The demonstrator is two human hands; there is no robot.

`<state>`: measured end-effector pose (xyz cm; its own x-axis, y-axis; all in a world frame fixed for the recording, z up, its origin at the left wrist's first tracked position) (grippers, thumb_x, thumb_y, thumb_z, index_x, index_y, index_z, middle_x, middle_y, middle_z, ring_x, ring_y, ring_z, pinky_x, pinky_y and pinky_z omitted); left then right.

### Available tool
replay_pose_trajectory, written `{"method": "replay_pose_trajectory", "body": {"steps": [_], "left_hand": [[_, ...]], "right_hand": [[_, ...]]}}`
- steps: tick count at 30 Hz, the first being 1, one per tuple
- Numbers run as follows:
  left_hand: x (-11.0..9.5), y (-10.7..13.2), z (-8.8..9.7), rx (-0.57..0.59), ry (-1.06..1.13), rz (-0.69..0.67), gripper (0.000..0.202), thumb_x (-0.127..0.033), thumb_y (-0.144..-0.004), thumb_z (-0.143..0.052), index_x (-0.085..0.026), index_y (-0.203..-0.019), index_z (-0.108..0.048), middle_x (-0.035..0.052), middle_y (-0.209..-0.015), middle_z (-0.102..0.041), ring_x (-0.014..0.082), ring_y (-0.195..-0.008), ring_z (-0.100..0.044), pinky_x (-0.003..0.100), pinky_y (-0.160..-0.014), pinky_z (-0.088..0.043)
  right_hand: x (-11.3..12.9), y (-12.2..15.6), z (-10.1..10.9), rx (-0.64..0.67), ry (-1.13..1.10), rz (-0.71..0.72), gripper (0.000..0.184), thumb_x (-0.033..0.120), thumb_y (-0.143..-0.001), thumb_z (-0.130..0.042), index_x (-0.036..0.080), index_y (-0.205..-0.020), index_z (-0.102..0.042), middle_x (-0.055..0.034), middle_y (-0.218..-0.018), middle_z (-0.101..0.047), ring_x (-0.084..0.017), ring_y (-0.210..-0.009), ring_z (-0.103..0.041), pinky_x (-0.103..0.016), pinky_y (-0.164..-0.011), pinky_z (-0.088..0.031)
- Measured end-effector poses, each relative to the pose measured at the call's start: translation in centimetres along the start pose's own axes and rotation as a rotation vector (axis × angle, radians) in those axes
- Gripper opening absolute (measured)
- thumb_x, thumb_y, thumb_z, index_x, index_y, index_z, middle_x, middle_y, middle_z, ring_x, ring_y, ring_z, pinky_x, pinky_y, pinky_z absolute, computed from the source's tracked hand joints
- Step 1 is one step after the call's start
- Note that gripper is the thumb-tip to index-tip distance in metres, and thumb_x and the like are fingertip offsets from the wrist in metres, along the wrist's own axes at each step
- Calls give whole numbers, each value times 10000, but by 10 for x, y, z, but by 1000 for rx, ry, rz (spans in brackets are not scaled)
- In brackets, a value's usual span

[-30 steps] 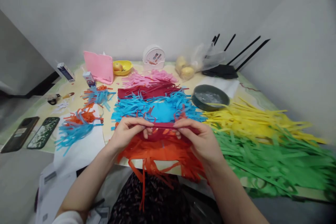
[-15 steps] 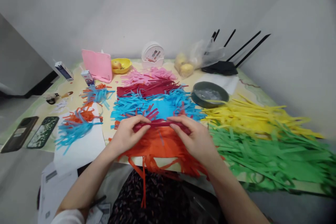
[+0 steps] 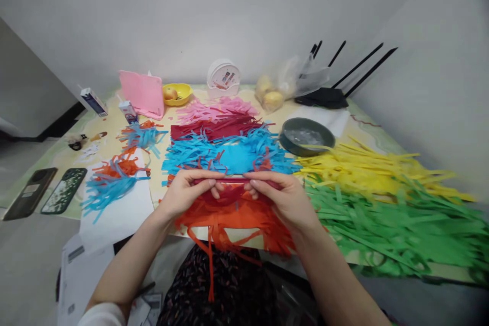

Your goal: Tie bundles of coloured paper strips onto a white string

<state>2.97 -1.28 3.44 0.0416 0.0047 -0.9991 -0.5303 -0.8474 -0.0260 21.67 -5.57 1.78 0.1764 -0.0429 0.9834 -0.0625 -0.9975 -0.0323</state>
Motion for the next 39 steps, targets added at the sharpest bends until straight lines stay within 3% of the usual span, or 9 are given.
{"method": "replay_pose_trajectory", "body": {"steps": [6, 11, 16, 18, 23, 27, 31, 37, 39], "left_hand": [[9, -3, 1, 23, 82, -34, 151, -240, -795, -693, -173, -875, -803, 78, -730, -737, 164, -703, -671, 301, -755, -526], [-9, 4, 2, 60, -186, -158, 169, -178, -793, -628, -192, -763, -794, 68, -770, -726, 158, -713, -655, 271, -698, -505], [-41, 13, 1, 199, -483, -258, 204, -203, -869, -561, -200, -837, -762, 101, -1226, -684, 262, -1150, -616, 407, -1022, -434], [-49, 9, -1, 194, -524, -274, 183, -251, -886, -581, -211, -962, -743, 101, -1248, -677, 265, -1211, -585, 440, -1086, -379], [-38, 0, -26, 406, -577, -213, 166, -282, -900, -603, -214, -967, -739, 34, -877, -775, 173, -826, -705, 390, -1100, -366], [-36, -1, -23, 285, -759, -313, 159, -287, -888, -616, -197, -826, -732, 34, -748, -736, 160, -730, -652, 380, -1018, -427], [-45, 9, -19, 135, -1023, -578, 183, -217, -925, -546, -254, -942, -725, 26, -835, -751, 172, -871, -670, 510, -1147, -254], [-25, 21, -15, 210, -1133, -737, 246, -209, -921, -543, -282, -1096, -701, 51, -1072, -755, 216, -1046, -676, 532, -1096, -353], [-21, 25, -11, 176, -1185, -779, 266, -231, -918, -552, -314, -1131, -688, 32, -1104, -748, 216, -1067, -669, 524, -1102, -341]], "right_hand": [[0, -3, -3, 106, -55, 5, 107, 302, -701, -817, 246, -790, -802, -37, -750, -760, -126, -615, -677, -233, -609, -558], [12, -2, 4, 51, 76, 89, 81, 294, -721, -784, 230, -769, -795, -40, -711, -748, -142, -590, -671, -247, -576, -552], [46, 10, -7, 155, 435, 361, 129, 192, -803, -670, 244, -818, -787, -48, -795, -760, -177, -715, -705, -273, -652, -570], [58, 16, -16, 213, 550, 472, 191, 151, -820, -624, 252, -856, -782, -45, -814, -763, -179, -762, -713, -268, -674, -569], [72, 29, -32, 380, 669, 622, 278, 100, -844, -564, 265, -934, -769, -38, -874, -764, -160, -803, -715, -263, -741, -569], [65, 25, -21, 452, 746, 456, 280, 181, -852, -618, 289, -1076, -747, -50, -1029, -758, -204, -931, -712, -319, -835, -569], [61, 3, -2, 264, 712, 212, 392, 379, -837, -684, 267, -1213, -689, -66, -1166, -720, -257, -1059, -678, -385, -932, -530], [21, -4, -40, 552, 267, -108, 270, 433, -839, -659, 201, -942, -754, -35, -810, -764, -177, -739, -691, -293, -686, -544], [9, -2, -45, 554, 146, -199, 275, 438, -800, -704, 182, -895, -736, -12, -685, -726, -139, -616, -645, -251, -600, -502]]}}
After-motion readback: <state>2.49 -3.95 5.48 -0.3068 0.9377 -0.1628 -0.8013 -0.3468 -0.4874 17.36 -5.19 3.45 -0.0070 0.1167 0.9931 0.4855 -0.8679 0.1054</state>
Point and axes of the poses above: each hand's wrist, its own y-axis away from the middle knuckle, its own z-axis out of the back of the hand, x = y × z, the point moved 7 cm from there along -y, towards the middle knuckle
